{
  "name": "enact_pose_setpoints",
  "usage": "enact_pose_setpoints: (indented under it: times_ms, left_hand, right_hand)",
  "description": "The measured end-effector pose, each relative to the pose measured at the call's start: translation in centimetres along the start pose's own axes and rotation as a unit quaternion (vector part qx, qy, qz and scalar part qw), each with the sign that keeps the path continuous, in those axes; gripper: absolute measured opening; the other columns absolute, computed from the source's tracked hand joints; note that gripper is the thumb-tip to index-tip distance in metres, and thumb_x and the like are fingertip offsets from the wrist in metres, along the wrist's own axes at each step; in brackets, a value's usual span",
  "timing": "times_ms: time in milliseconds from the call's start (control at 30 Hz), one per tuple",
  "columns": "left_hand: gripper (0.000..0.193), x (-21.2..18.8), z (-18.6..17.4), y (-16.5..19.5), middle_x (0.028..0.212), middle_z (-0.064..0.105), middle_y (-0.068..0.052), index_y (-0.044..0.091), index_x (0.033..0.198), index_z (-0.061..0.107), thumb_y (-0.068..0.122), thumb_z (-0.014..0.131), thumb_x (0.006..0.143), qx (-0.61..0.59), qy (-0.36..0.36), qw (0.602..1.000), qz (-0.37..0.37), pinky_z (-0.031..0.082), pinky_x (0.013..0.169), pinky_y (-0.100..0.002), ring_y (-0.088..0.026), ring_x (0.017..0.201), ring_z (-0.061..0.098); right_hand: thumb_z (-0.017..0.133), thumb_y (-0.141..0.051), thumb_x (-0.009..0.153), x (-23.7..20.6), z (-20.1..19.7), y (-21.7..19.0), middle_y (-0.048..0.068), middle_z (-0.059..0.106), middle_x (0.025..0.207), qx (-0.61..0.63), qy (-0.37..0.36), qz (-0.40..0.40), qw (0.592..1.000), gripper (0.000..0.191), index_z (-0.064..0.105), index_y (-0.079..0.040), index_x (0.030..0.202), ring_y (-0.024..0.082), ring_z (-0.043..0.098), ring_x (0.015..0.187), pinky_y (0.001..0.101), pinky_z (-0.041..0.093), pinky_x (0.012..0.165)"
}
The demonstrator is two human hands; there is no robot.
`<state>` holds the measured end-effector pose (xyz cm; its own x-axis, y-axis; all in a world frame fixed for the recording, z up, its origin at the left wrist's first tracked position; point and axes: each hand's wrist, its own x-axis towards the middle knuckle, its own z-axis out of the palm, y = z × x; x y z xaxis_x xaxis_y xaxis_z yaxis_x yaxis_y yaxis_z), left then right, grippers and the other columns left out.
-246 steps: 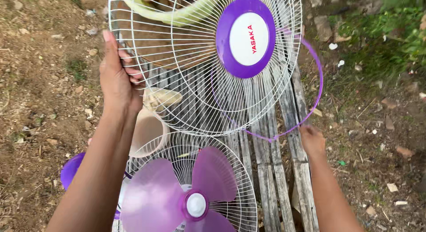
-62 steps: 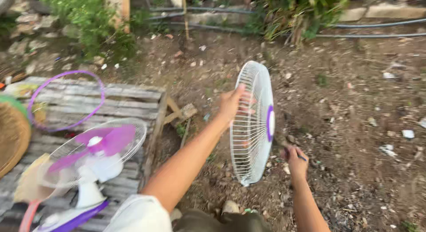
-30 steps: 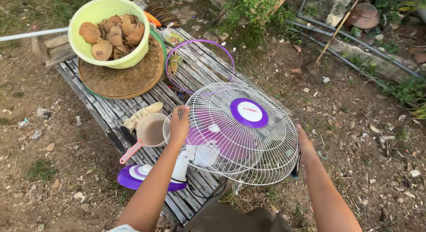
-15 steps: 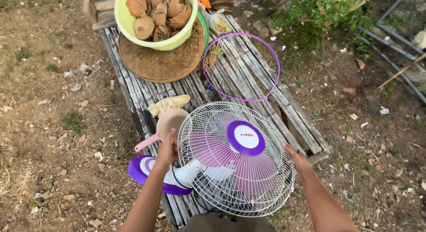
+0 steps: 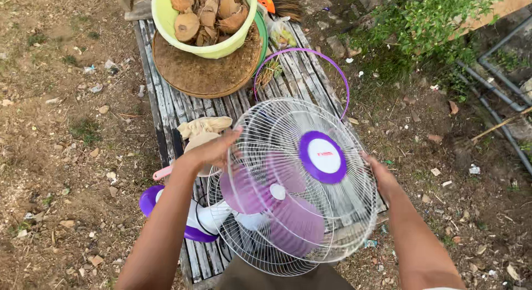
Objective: The person services a desk fan on a wooden pallet table. They wipe the purple fan blades with a cloth, detach the blade assembly from the motor hub, brush the hub and the purple guard ring with a brush, then reattach the blades and the front guard and press the hub cap back into place.
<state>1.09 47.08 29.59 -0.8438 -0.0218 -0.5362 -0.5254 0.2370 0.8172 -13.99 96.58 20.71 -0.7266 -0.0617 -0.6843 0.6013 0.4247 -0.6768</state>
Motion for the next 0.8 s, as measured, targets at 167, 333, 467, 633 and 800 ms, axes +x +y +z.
enact_pose_setpoints:
  times_ms: [167, 333, 467, 633, 800]
  left_hand:
    - [0.105, -1.1, 1.2, -0.2, 0.096, 0.071, -0.026, 0.001, 0.156, 0.028, 0.084, 0.039, 0.093, -0.07, 0.131, 0.988, -0.044, 0.065, 0.064, -0.043, -0.036, 0.076, 0.075]
    - [0.11, -6.0, 2.5, -1.8, 0.088, 0.075, -0.023, -0.015, 0.129, 0.065, 0.084, 0.053, 0.085, 0.119, 0.163, 0.971, -0.13, 0.063, 0.051, -0.04, -0.033, 0.055, 0.076]
    - [0.111, -9.7, 4.5, -3.9, 0.11, 0.068, -0.031, -0.002, 0.149, 0.032, 0.075, 0.064, 0.077, 0.14, 0.189, 0.955, -0.18, 0.062, 0.054, -0.045, -0.037, 0.055, 0.075]
    - [0.108, -9.7, 5.7, -7.2, 0.133, 0.057, -0.035, 0.008, 0.16, 0.024, 0.068, 0.066, 0.079, 0.096, 0.22, 0.942, -0.232, 0.064, 0.064, -0.047, -0.039, 0.06, 0.075]
    - [0.11, -7.5, 3.1, -11.1, 0.141, 0.057, -0.027, 0.004, 0.16, 0.022, 0.064, 0.069, 0.081, 0.106, 0.186, 0.946, -0.243, 0.068, 0.075, -0.047, -0.042, 0.079, 0.083]
  right_hand:
    - [0.055, -0.069, 0.09, 2.4, 1.6, -1.2, 0.013, 0.053, 0.154, -0.101, -0.004, -0.057, 0.993, 0.081, 0.054, -0.018, 0.152, 0.03, 0.047, 0.139, 0.0469, 0.033, 0.116]
    - [0.07, -0.067, 0.081, 6.9, 6.2, -0.7, 0.01, 0.06, 0.147, -0.099, -0.054, -0.236, 0.965, 0.079, 0.067, -0.01, 0.136, 0.022, 0.053, 0.135, 0.0395, 0.038, 0.114]
    - [0.056, -0.073, 0.086, 8.0, 11.2, -2.1, 0.011, 0.062, 0.147, -0.267, -0.071, -0.208, 0.938, 0.08, 0.058, -0.025, 0.15, 0.03, 0.055, 0.134, 0.0393, 0.028, 0.122]
    - [0.053, -0.081, 0.093, 6.8, 15.1, -2.2, 0.01, 0.041, 0.161, -0.51, -0.055, -0.334, 0.791, 0.079, 0.05, -0.029, 0.152, 0.03, 0.038, 0.149, 0.0475, 0.024, 0.123]
    - [0.054, -0.083, 0.079, 2.7, 12.2, 3.3, 0.016, 0.071, 0.139, -0.423, 0.094, -0.111, 0.895, 0.092, 0.055, -0.029, 0.154, 0.033, 0.068, 0.128, 0.0465, 0.057, 0.097]
